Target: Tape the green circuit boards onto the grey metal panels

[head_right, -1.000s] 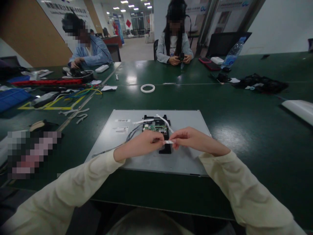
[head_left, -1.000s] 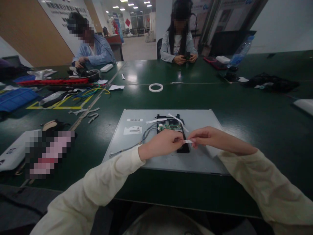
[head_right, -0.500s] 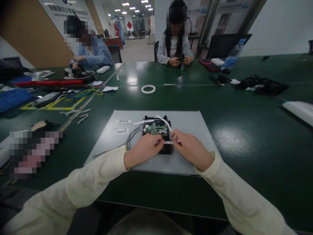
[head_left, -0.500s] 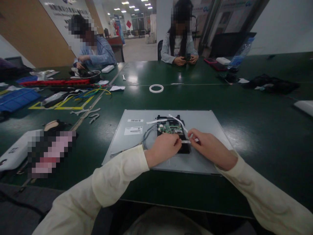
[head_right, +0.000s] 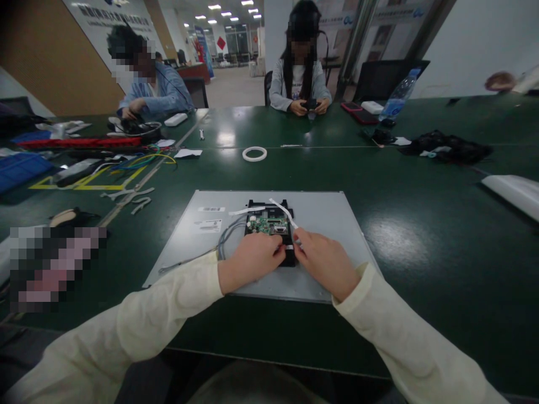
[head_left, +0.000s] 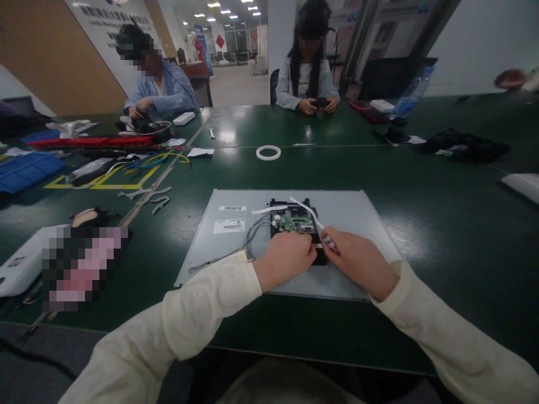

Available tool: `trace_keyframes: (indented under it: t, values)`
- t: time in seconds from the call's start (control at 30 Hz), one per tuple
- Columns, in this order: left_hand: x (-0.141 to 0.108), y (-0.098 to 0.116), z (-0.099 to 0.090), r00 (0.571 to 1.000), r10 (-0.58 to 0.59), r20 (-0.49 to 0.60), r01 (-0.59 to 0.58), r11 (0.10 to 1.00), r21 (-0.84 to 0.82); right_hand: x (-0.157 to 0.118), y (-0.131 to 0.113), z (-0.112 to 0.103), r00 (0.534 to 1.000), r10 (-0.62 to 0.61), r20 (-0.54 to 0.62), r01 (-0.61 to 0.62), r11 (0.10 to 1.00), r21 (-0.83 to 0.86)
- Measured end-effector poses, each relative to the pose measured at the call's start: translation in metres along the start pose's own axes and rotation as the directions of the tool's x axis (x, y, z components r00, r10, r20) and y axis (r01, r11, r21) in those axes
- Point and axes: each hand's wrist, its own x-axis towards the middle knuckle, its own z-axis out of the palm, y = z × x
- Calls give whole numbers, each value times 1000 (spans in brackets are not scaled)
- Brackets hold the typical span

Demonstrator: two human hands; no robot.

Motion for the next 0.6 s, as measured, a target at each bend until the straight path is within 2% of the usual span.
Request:
trace_keyframes:
  t: [0.23, 0.6]
  values:
    - [3, -3, -5, 1000, -13, 25, 12, 999, 40, -3, 1, -3, 995, 98, -8, -99, 991, -92]
    - [-15, -12, -21, 997, -49, 64, 41, 992, 115, -13, 8, -6, 988, 156, -20, -157, 986, -60]
